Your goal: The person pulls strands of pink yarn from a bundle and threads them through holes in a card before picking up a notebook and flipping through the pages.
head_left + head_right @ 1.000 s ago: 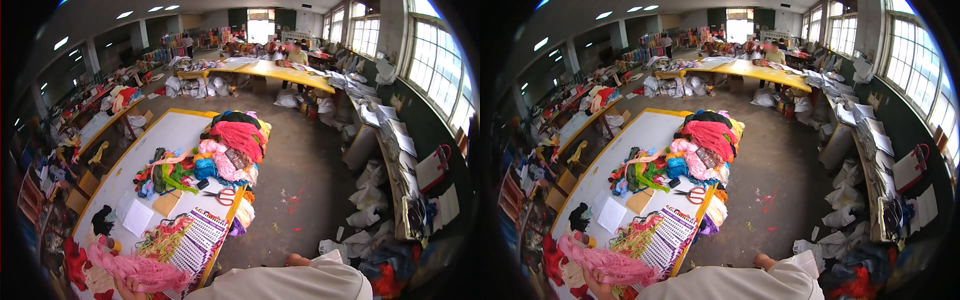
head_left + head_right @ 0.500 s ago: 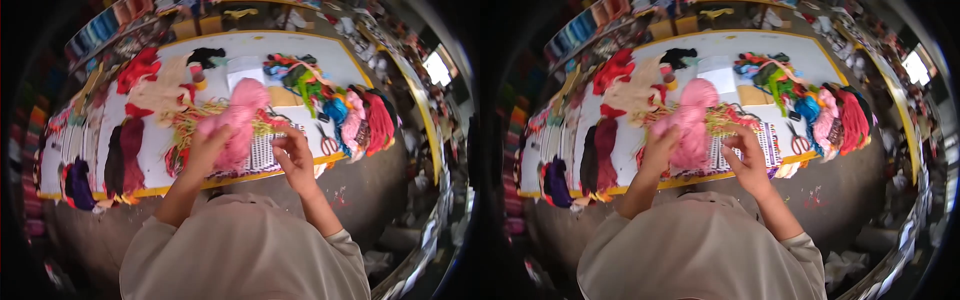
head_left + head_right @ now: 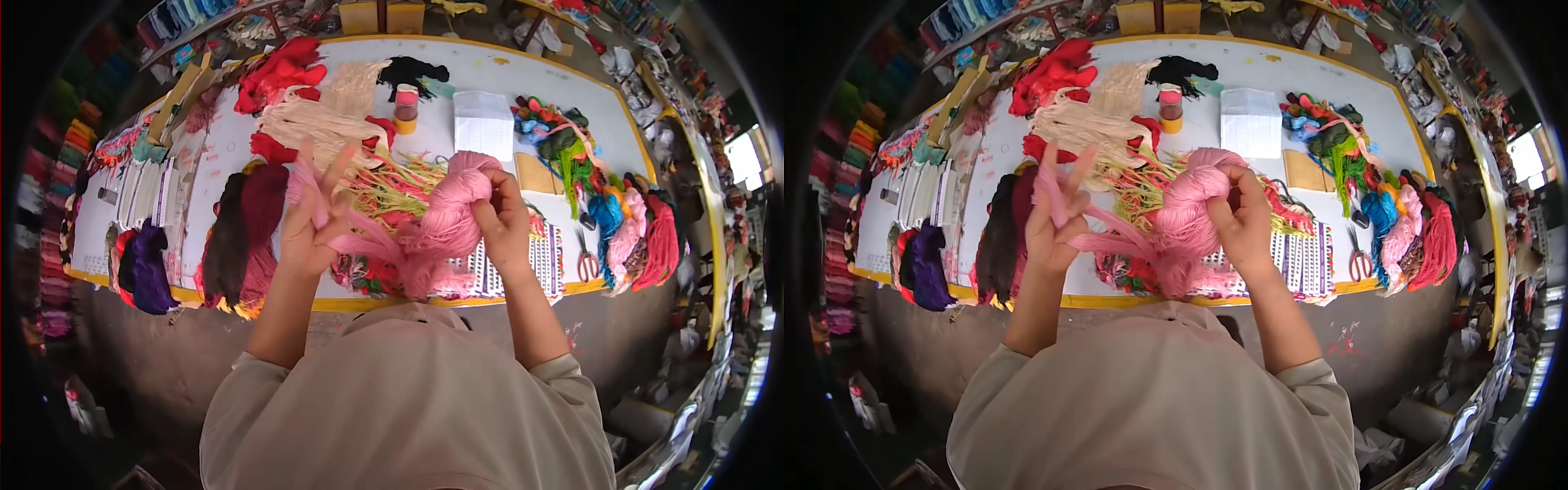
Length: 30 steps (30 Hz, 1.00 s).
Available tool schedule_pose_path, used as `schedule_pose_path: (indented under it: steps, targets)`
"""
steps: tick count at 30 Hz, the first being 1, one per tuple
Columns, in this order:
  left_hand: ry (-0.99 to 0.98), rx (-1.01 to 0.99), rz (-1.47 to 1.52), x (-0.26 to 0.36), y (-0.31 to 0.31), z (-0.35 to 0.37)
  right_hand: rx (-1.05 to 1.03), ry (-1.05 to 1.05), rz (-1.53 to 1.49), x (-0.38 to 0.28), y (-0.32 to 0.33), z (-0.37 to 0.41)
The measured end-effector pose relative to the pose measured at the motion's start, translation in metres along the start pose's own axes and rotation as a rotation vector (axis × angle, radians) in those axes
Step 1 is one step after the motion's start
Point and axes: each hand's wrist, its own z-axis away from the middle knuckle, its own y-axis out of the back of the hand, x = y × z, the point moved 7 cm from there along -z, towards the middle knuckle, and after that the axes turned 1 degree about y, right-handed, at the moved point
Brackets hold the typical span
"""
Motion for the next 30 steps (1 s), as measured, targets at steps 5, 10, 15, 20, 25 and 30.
schedule_pose_path:
  steps: [5,10,15,20,25,30]
  targets:
    - [-0.045,-0.203,-1.127,-0.013,-0.001,-0.027,-0.075,0.125,0.339,-0.003,-0.042,-0.011]
    - [-0.090,-0.309,-1.410,-0.016,0.006,-0.039,-0.097,0.009,0.354,0.009,-0.059,-0.013]
    - [0.093,-0.340,-1.526,-0.022,0.027,-0.058,-0.175,-0.194,0.240,0.018,-0.065,-0.014]
    - [-0.057,-0.450,-1.562,-0.034,0.023,-0.055,-0.253,-0.198,0.478,0.039,-0.062,-0.024]
    - [-0.123,-0.383,-1.397,-0.023,0.019,-0.054,-0.087,-0.329,-0.163,0.069,-0.051,-0.033]
    - [0.005,-0.260,-1.220,-0.026,0.052,-0.045,0.029,-0.436,-0.469,0.084,-0.061,-0.033]
